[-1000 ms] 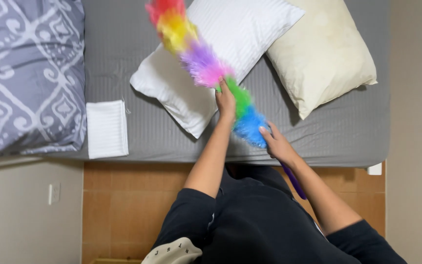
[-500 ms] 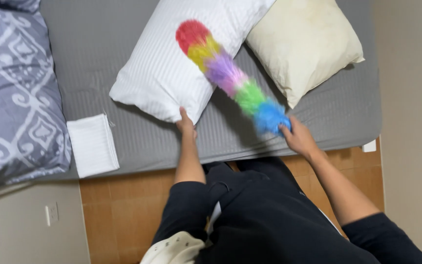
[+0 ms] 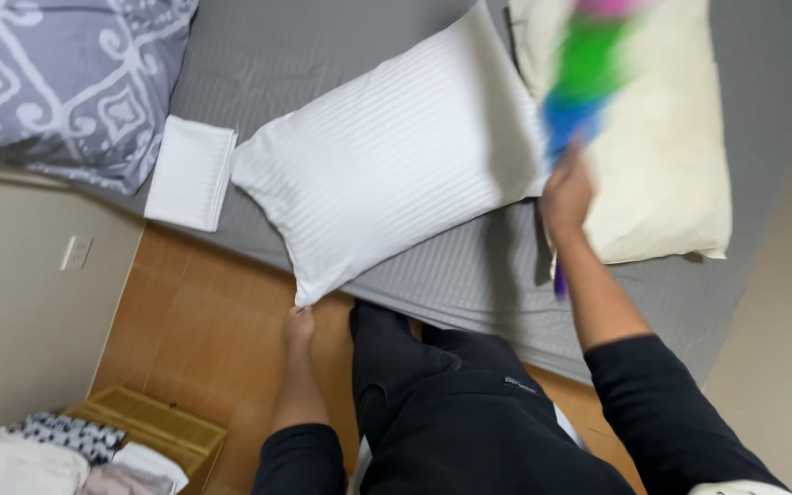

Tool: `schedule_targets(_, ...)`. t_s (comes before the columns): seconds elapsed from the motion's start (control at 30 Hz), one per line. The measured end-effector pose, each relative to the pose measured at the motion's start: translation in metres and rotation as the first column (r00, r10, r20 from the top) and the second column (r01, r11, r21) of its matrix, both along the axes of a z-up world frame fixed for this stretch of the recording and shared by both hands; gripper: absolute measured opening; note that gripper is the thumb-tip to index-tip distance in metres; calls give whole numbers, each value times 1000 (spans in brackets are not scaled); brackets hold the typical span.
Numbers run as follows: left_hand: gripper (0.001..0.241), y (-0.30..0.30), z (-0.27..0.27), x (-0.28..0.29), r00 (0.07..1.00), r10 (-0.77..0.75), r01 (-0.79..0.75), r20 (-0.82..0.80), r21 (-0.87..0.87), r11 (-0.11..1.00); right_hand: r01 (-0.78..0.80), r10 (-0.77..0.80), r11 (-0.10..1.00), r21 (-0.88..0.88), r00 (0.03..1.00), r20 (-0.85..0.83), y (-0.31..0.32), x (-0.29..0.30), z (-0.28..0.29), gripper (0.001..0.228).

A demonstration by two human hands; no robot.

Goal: The person folds a white pillowcase on a bed, smoothing it out and tucking in the edges. They then place the folded pillowcase on the bed and use a rainbow-colored feather duster to dust a white pillow.

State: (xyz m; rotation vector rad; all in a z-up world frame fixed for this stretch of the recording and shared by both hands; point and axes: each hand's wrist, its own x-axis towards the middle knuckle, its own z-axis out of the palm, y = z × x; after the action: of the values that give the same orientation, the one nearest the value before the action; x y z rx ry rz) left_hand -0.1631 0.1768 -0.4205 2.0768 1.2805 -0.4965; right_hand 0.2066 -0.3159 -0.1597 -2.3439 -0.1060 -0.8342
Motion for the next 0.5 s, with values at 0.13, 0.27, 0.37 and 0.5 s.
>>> schedule_targets(0.13,63,-25,30,8,983,134,-129,128,-46,991,-173,-41,967,-188,621,-783,9,-25,-50,49)
schedule_targets(0.27,88,-41,65,38,961,182,-195,208,41,980,-94,84,996,-1,901,-426,17,45,81,45)
schedule_targets(0.37,97,-30,55,64,965,192,-196,177,5,981,-126,133,986,109,989,-63,29,40,116,45)
schedule_targets(0.5,104,-24,38,69,968,207,-200,143,-64,978,-75,20,989,-125,919,-394,-56,-44,-96,39)
